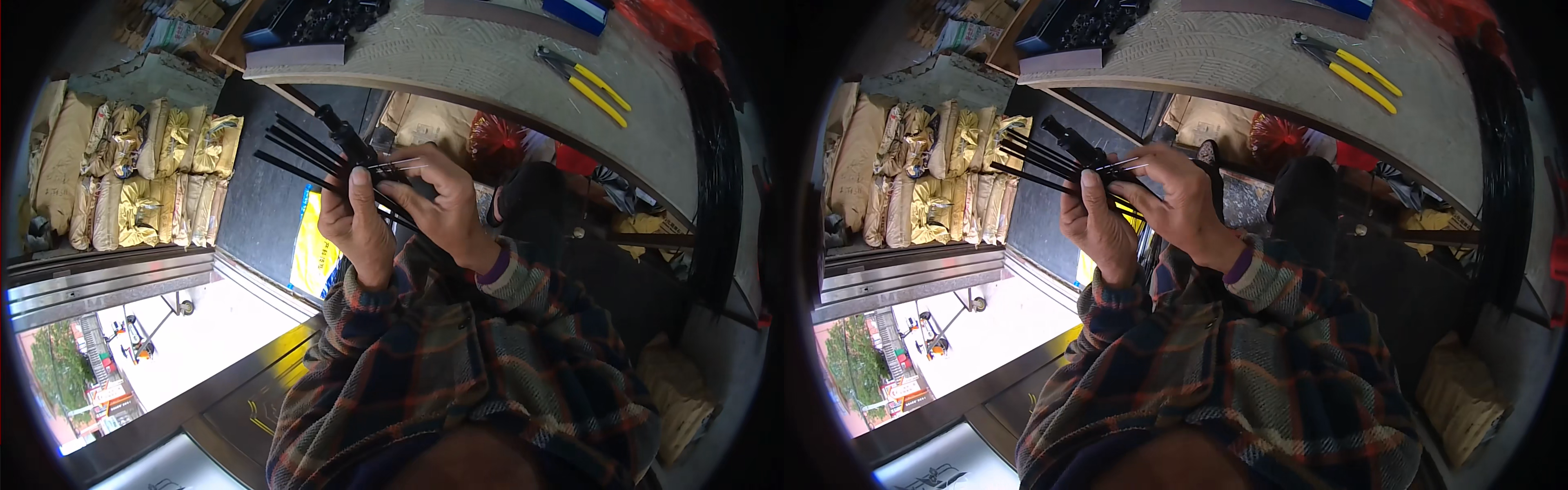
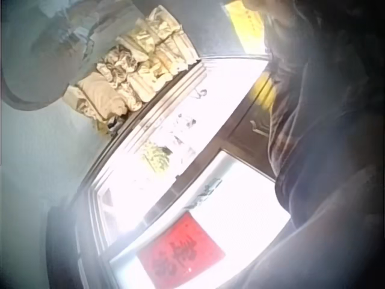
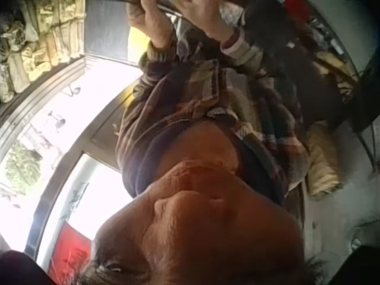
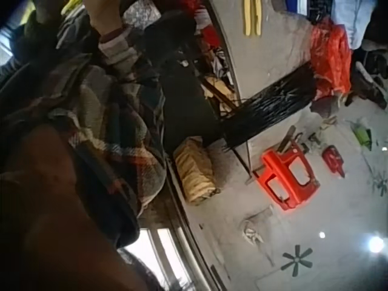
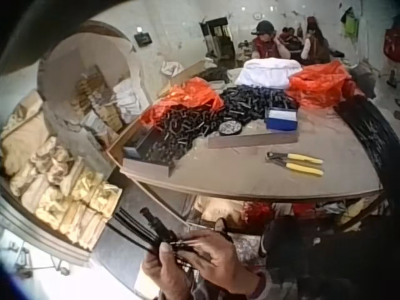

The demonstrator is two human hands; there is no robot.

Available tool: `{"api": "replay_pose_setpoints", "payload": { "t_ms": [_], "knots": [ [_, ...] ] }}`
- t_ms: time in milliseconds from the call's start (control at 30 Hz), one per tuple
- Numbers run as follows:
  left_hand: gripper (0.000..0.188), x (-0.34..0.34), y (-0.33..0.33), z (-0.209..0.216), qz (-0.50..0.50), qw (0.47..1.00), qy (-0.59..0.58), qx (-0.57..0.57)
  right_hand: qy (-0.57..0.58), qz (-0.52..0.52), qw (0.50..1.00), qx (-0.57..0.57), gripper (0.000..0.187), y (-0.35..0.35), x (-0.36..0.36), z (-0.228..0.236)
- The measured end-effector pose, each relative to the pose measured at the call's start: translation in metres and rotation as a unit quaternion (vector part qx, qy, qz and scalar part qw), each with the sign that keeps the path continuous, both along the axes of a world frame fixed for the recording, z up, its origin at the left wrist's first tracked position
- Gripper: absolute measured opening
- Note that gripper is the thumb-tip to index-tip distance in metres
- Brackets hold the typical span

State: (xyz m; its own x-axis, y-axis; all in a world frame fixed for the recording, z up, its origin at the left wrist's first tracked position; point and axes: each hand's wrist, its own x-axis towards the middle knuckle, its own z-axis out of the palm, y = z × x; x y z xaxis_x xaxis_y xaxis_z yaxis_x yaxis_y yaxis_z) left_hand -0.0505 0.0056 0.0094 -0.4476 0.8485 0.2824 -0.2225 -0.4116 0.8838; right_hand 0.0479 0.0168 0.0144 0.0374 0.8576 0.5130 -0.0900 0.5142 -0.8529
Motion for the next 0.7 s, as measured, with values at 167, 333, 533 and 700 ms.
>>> {"api": "replay_pose_setpoints", "payload": {
  "t_ms": [167, 333, 533, 700],
  "knots": [
    [0.022, -0.004, -0.006, -0.001, -0.007, 1.000, -0.024, -0.006, -0.051, 0.003, 0.999, 0.001, 0.011, -0.001, -0.006, -0.009],
    [0.025, -0.004, -0.010, 0.000, -0.023, 0.999, -0.042, 0.000, -0.016, 0.107, 0.989, -0.104, 0.009, 0.001, 0.000, -0.008],
    [0.021, 0.007, -0.013, 0.001, 0.032, 0.999, -0.010, 0.007, 0.064, 0.072, 0.990, -0.106, 0.010, -0.003, -0.005, -0.013],
    [0.020, 0.008, -0.012, 0.008, -0.003, 0.999, -0.050, 0.003, 0.118, 0.100, 0.985, -0.069, 0.013, -0.003, -0.009, -0.011]
  ]
}}
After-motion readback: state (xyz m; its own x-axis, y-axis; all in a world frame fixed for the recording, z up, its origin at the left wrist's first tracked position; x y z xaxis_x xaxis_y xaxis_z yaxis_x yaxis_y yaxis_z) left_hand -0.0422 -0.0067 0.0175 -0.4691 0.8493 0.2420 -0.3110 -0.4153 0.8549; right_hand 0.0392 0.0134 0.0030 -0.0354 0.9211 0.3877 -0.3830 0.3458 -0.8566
